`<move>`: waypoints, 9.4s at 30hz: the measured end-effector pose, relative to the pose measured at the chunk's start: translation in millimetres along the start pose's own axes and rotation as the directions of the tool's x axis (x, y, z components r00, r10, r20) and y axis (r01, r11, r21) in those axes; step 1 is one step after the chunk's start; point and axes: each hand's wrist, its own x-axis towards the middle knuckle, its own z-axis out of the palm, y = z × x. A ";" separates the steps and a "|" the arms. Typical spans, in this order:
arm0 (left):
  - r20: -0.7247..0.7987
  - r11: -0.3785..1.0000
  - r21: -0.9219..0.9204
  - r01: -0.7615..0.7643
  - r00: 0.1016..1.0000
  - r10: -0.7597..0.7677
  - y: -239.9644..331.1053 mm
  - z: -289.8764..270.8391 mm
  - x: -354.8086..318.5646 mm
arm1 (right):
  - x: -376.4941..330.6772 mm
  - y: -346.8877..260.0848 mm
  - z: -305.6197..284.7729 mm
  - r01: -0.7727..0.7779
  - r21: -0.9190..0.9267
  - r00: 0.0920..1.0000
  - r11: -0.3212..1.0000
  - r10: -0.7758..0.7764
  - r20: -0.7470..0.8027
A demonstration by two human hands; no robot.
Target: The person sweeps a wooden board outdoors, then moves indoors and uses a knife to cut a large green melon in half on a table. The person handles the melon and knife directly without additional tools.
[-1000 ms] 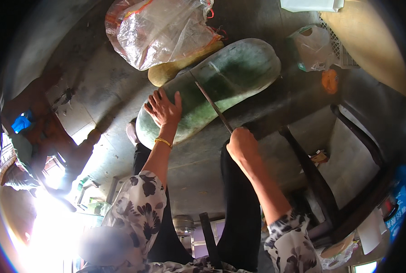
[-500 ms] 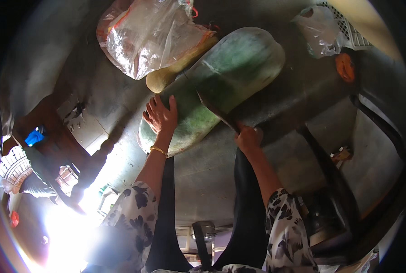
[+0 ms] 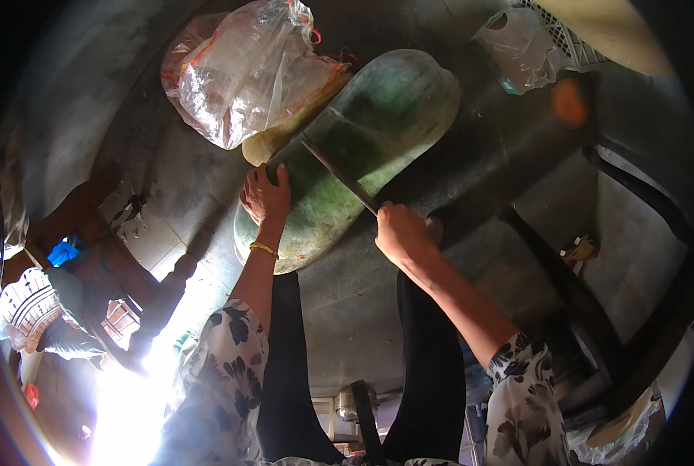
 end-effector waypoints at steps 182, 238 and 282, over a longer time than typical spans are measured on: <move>0.252 0.932 -0.325 0.162 0.964 -0.080 21.5 0.9 -180.9 | -42.8 4.0 17.0 -0.216 -0.231 0.975 0.949 0.200 -0.091; 0.342 0.976 -0.175 0.127 0.938 -0.061 44.0 4.3 -241.1 | -55.8 26.7 32.4 -0.202 -0.208 0.979 0.957 0.191 -0.071; 0.257 0.982 -0.169 0.090 0.965 -0.044 63.6 14.0 -226.2 | -74.4 79.8 72.9 -0.149 -0.042 0.978 0.988 0.141 -0.151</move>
